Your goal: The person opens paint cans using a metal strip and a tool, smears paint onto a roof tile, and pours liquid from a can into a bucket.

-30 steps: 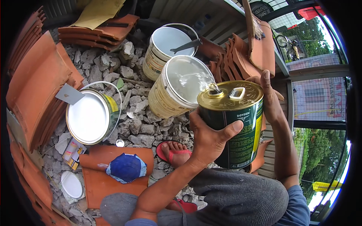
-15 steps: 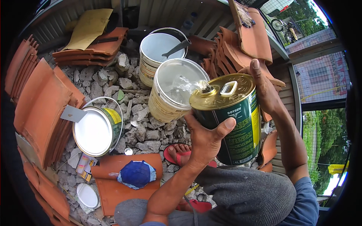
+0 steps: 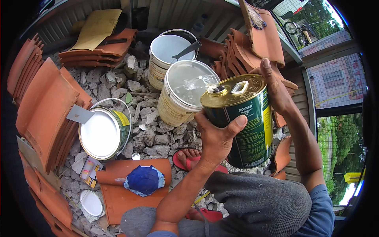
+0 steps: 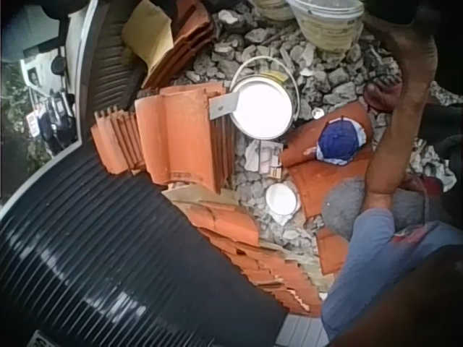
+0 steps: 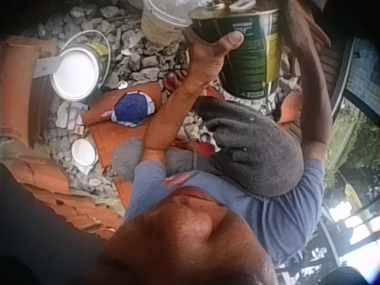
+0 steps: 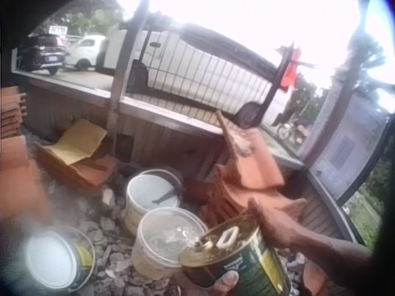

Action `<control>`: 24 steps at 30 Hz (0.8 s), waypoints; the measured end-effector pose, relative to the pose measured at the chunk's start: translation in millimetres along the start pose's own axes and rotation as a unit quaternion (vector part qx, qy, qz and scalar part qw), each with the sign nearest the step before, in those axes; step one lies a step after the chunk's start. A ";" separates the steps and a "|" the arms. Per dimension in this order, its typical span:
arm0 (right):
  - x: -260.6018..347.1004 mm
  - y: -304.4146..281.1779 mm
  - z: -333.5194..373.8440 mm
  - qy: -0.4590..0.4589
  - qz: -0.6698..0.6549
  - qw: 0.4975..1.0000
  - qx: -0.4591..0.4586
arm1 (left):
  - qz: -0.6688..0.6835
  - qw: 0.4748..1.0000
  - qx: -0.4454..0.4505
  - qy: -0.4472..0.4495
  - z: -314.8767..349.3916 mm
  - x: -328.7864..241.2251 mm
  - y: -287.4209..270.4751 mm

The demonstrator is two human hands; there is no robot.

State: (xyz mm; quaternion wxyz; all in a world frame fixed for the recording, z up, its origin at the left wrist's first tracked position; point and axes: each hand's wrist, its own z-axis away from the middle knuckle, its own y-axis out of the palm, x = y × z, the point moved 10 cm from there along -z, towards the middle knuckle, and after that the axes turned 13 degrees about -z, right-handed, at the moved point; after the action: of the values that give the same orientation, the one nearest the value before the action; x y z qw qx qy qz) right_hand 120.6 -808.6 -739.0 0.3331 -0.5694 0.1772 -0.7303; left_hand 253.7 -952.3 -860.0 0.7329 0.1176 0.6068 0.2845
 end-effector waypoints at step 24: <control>-13.3 1.9 15.3 -0.005 -0.031 0.999 -0.017 | -0.082 0.996 0.015 0.023 -4.6 -3.9 -10.0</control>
State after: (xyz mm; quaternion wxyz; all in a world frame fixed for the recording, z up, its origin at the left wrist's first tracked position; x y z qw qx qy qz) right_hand 137.4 -798.9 -745.2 0.3015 -0.5836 0.1698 -0.7346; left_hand 251.6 -963.4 -863.1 0.7377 0.0719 0.6351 0.2173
